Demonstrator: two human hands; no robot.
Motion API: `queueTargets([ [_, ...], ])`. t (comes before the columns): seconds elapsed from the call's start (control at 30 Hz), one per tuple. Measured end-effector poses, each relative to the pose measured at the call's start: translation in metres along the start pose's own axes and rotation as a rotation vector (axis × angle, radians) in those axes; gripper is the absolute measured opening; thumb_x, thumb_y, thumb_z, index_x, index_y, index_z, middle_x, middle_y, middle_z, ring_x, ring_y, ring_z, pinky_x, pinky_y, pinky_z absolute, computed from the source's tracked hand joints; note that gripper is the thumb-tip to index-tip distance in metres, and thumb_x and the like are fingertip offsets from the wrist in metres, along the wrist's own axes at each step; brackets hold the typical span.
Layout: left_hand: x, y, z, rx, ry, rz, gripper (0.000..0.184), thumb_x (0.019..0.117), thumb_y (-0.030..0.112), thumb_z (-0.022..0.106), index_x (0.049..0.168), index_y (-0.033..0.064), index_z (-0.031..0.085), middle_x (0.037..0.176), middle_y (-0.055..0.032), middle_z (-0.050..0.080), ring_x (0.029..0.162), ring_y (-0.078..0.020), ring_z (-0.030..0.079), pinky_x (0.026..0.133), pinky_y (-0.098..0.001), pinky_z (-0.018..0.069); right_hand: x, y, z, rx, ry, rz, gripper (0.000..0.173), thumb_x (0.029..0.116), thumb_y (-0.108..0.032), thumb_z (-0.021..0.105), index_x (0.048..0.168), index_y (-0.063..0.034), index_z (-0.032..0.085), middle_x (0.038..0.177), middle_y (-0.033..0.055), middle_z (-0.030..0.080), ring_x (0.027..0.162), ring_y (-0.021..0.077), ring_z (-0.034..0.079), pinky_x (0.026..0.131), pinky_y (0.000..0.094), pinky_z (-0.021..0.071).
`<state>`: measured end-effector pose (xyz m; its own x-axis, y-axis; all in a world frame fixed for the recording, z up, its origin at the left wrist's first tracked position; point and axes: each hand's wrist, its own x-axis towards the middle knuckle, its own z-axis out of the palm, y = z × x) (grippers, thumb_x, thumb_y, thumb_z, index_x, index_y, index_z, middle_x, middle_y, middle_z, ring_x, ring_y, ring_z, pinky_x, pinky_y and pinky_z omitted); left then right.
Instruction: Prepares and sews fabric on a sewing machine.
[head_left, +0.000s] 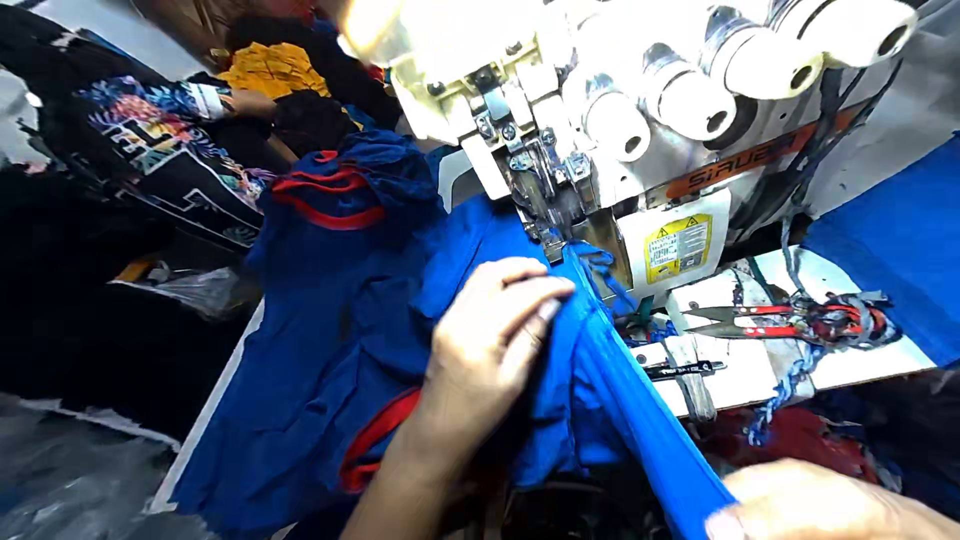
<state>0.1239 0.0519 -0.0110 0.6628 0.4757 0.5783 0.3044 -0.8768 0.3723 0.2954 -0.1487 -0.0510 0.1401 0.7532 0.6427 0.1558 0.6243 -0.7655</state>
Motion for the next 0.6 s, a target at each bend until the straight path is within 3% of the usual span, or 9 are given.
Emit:
queueTargets([
  [0.03, 0.007, -0.013, -0.004, -0.012, -0.003, -0.028, 0.021, 0.101, 0.013, 0.057, 0.112, 0.0013, 0.071, 0.116, -0.0084, 0.069, 0.116, -0.0079, 0.062, 0.103, -0.0238, 0.0484, 0.007, 0.003, -0.001, -0.026, -0.003, -0.008, 0.012, 0.1027, -0.006, 0.059, 0.098, 0.0027, 0.065, 0.1, 0.0166, 0.071, 0.106, 0.0154, 0.068, 0.097, 0.0251, 0.0526],
  [0.1, 0.022, -0.045, -0.011, -0.007, -0.056, -0.061, 0.023, 0.0998, 0.01, 0.054, 0.117, -0.0025, 0.063, 0.119, -0.012, 0.066, 0.113, -0.0094, 0.062, 0.099, -0.0253, 0.0497, 0.02, 0.012, -0.003, -0.105, 0.0, -0.033, 0.008, 0.103, -0.007, 0.059, 0.099, -0.0023, 0.065, 0.101, 0.0102, 0.072, 0.107, 0.0095, 0.067, 0.096, 0.0212, 0.0526],
  [0.23, 0.061, -0.085, -0.013, 0.164, -0.126, 0.03, 0.027, 0.1013, 0.009, 0.052, 0.119, -0.0065, 0.065, 0.12, -0.0225, 0.066, 0.116, -0.026, 0.063, 0.103, -0.038, 0.0476, 0.042, 0.037, -0.003, -0.218, 0.038, -0.115, 0.008, 0.1015, -0.014, 0.061, 0.098, -0.01, 0.068, 0.098, -0.0013, 0.073, 0.101, 0.0012, 0.068, 0.089, 0.0139, 0.0548],
  [0.47, 0.098, -0.111, -0.009, 0.43, -0.142, 0.141, 0.029, 0.1014, 0.011, 0.055, 0.117, -0.0118, 0.064, 0.117, -0.0324, 0.066, 0.114, -0.0467, 0.064, 0.101, -0.0533, 0.0477, 0.066, 0.041, 0.013, -0.402, -0.043, -0.202, 0.015, 0.0952, -0.006, 0.061, 0.087, -0.0079, 0.073, 0.087, 0.0006, 0.073, 0.093, 0.003, 0.068, 0.085, 0.0134, 0.0531],
  [0.53, 0.1, -0.108, -0.009, 0.472, -0.119, 0.066, 0.028, 0.101, 0.011, 0.056, 0.115, -0.0122, 0.064, 0.116, -0.0332, 0.066, 0.115, -0.0499, 0.062, 0.101, -0.058, 0.0461, 0.068, 0.04, 0.014, -0.45, -0.048, -0.214, 0.015, 0.0934, -0.004, 0.061, 0.087, -0.0079, 0.074, 0.086, 0.0006, 0.073, 0.091, 0.0033, 0.068, 0.084, 0.0134, 0.0526],
  [0.6, 0.091, -0.086, -0.014, 0.351, 0.009, -0.106, 0.029, 0.1011, 0.01, 0.055, 0.118, -0.0127, 0.063, 0.122, -0.0309, 0.064, 0.121, -0.0419, 0.061, 0.106, -0.0532, 0.0446, 0.07, 0.039, 0.014, -0.462, -0.043, -0.215, 0.015, 0.0921, -0.003, 0.062, 0.087, -0.0076, 0.076, 0.086, 0.0006, 0.073, 0.091, 0.0035, 0.068, 0.084, 0.0135, 0.0532],
])
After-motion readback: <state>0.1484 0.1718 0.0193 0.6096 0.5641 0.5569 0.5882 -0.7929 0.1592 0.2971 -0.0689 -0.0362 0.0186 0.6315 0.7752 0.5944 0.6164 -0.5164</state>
